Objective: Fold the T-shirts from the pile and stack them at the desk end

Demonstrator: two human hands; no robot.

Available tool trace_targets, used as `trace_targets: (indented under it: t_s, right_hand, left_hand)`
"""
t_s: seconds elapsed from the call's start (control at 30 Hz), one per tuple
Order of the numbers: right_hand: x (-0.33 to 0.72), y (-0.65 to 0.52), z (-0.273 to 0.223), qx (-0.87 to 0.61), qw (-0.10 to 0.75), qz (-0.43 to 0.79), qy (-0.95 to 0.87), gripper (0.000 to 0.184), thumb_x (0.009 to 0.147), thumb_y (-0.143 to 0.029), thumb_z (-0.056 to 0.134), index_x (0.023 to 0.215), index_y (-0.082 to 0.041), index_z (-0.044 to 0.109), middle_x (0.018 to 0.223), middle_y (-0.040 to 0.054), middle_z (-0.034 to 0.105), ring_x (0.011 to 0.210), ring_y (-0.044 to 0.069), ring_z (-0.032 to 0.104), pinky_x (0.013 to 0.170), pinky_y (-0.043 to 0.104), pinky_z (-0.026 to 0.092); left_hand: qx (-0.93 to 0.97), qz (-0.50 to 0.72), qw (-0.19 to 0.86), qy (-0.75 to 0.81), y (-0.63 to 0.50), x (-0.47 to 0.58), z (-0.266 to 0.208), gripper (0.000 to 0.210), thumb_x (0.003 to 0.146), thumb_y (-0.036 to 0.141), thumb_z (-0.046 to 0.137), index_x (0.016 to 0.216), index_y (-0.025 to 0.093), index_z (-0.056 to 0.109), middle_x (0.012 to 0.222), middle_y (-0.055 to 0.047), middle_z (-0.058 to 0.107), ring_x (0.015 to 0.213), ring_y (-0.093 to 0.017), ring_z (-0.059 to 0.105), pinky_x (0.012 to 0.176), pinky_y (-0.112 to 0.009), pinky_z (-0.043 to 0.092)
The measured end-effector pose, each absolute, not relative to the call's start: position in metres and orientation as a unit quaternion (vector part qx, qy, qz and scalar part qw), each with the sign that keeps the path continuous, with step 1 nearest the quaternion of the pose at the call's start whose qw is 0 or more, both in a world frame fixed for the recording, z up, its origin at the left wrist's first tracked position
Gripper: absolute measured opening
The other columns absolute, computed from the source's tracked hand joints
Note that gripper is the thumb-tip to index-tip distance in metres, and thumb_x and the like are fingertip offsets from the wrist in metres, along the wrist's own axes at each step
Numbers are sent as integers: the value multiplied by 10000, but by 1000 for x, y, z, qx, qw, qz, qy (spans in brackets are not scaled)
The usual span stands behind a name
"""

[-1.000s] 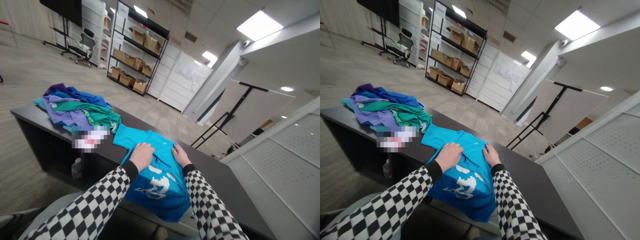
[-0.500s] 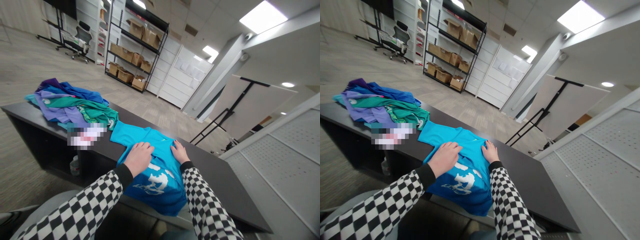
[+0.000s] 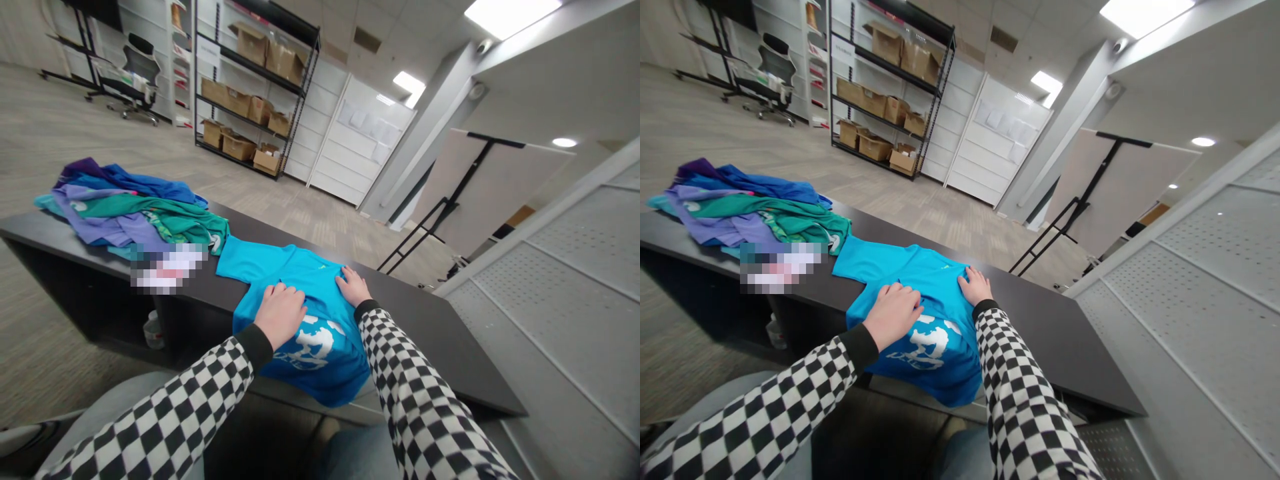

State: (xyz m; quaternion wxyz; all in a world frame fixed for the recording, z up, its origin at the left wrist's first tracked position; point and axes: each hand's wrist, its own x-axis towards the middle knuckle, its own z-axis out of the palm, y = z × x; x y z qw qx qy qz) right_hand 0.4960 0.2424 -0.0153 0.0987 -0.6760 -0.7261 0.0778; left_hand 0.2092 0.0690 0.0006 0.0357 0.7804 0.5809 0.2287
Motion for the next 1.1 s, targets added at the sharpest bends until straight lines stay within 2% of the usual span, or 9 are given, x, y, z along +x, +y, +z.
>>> trace_targets:
  t_s: [0.13, 0.3, 0.47, 0.63, 0.77, 0.87, 0.93, 1.03, 1.1]
  right_hand:
    - [496, 242, -15, -679, 99, 79, -723, 710, 1121, -558, 440, 1767, -264, 466, 1873, 86, 335, 1727, 374, 297, 1404, 679, 143]
    - [496, 242, -14, -679, 100, 83, -723, 702, 1121, -561, 447, 1763, -279, 471, 1874, 76, 336, 1729, 372, 290, 1407, 670, 130]
    - [494, 240, -11, -680, 97, 83, -722, 710, 1121, -557, 441, 1767, -263, 465, 1874, 74, 333, 1730, 374, 288, 1406, 679, 136]
    - [494, 240, -11, -680, 92, 84, -723, 726, 1120, -565, 427, 1768, -238, 458, 1878, 74, 321, 1734, 375, 275, 1406, 687, 135]
    - [492, 241, -11, -680, 95, 87, -722, 709, 1114, -561, 445, 1760, -270, 469, 1877, 66, 329, 1733, 369, 278, 1405, 689, 133]
    - [491, 241, -12, -678, 98, 86, -724, 715, 1110, -559, 458, 1758, -255, 472, 1875, 73, 332, 1726, 384, 286, 1402, 699, 136]
    - [491, 241, -13, -676, 101, 84, -725, 722, 1109, -559, 463, 1758, -244, 470, 1873, 78, 335, 1721, 391, 293, 1399, 706, 138]
    - [491, 241, -13, -673, 104, 79, -728, 709, 1107, -554, 467, 1750, -255, 480, 1869, 72, 348, 1715, 390, 302, 1398, 707, 141]
    - [491, 240, -13, -670, 105, 79, -731, 708, 1110, -578, 456, 1743, -264, 487, 1867, 69, 355, 1712, 387, 308, 1400, 704, 141]
  left_hand:
    - [806, 237, 47, 540, 67, 207, 2, 201, 1120, 315, 568, 1025, 226, 721, 1148, -112, 781, 1168, -344, 628, 1012, -511, 439]
    - [793, 240, 55, 558, 67, 206, 0, 207, 1110, 396, 618, 1092, 227, 738, 1124, -109, 787, 1140, -357, 642, 979, -497, 449]
    - [788, 238, 72, 563, 68, 206, 4, 186, 1082, 335, 627, 1014, 241, 771, 1118, -103, 783, 1124, -348, 640, 973, -488, 447]
    - [776, 271, 74, 564, 66, 189, 13, 252, 1083, 335, 605, 987, 286, 833, 1062, -71, 808, 1074, -317, 651, 984, -479, 432]
    - [764, 252, 27, 593, 59, 180, 18, 292, 1095, 311, 567, 951, 253, 814, 1050, -107, 794, 1101, -349, 644, 1027, -524, 407]
    - [769, 263, 18, 582, 37, 197, 22, 271, 1102, 253, 520, 1079, 223, 788, 1113, -145, 772, 1149, -368, 646, 1041, -539, 410]
    - [798, 281, 66, 529, 14, 222, 20, 260, 1118, 282, 507, 1110, 227, 762, 1103, -137, 769, 1123, -346, 670, 1017, -506, 444]
    - [825, 275, 228, 438, -24, 269, 5, 242, 1115, 322, 531, 1001, 259, 735, 1000, -79, 779, 977, -272, 723, 878, -412, 514]
    - [810, 278, 308, 414, -42, 299, -10, 171, 1084, 294, 574, 1041, 265, 737, 1041, -74, 796, 999, -255, 753, 855, -377, 547]
